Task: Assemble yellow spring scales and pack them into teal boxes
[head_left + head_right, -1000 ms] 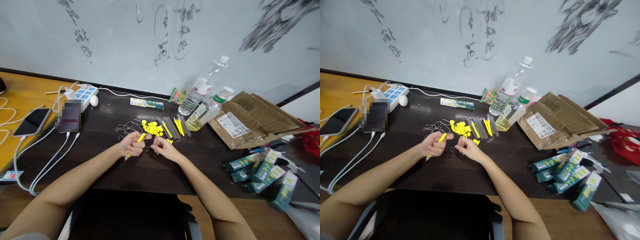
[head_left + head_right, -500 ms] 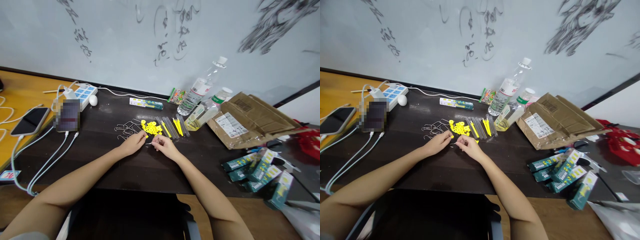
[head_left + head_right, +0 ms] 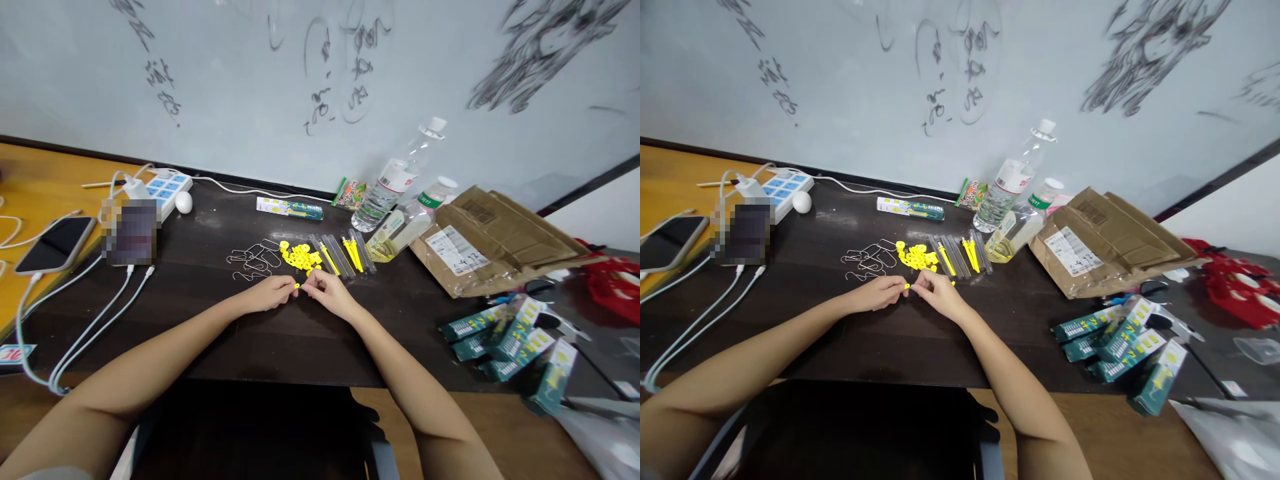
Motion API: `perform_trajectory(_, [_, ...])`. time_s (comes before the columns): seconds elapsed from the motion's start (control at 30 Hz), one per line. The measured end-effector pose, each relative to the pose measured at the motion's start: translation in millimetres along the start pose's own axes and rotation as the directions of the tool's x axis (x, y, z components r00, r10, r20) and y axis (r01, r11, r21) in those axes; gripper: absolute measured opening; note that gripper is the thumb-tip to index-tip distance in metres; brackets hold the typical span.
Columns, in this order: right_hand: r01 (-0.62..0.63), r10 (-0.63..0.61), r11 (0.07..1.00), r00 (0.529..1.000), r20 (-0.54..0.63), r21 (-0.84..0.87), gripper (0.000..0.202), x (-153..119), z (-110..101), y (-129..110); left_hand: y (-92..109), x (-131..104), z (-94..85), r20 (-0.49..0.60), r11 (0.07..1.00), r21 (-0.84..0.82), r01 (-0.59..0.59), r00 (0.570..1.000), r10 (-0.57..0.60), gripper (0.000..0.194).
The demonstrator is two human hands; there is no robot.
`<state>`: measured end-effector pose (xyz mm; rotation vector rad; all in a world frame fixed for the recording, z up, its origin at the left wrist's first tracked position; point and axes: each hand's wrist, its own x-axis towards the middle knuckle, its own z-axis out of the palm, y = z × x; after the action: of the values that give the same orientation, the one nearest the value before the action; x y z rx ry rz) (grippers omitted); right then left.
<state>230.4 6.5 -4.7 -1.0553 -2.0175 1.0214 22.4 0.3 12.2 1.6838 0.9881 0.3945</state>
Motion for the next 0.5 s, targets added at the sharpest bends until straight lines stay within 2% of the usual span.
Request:
perform_trajectory(0.13, [0.027, -0.027, 0.999, 1.000, 0.011, -0.036, 0.023, -0.5, 3.1, 1.2, 1.8, -1.2, -1.1, 0.070, 0.996, -0.047, 0.071, 0.995, -0.068, 0.024])
perform_trajectory(0.23, [0.051, -0.051, 0.997, 0.999, 0.001, -0.059, 0.024, -0.7, 6.2, 3.3, 3.7, -2.6, -1.7, 0.089, 0.997, 0.014, 0.074, 0.993, -0.075, 0.025])
perform_trajectory(0.3, [0.058, -0.059, 0.996, 0.998, -0.009, -0.067, 0.025, -0.7, 8.4, 3.9, 5.2, -4.1, -1.9, 0.073, 0.993, 0.113, 0.037, 0.996, -0.045, 0.025])
perform_trajectory(0.4, [0.046, -0.047, 0.997, 0.999, -0.009, -0.057, 0.027, -0.8, 10.9, 2.5, 6.5, -5.8, -2.0, 0.026, 0.954, 0.291, -0.069, 0.998, 0.065, 0.024])
perform_trajectory(0.5, [0.016, -0.016, 1.000, 1.000, -0.014, -0.017, 0.027, -0.6, 11.6, -0.1, 6.1, -6.2, -1.9, 0.023, 0.918, 0.373, -0.134, 0.991, 0.135, 0.023])
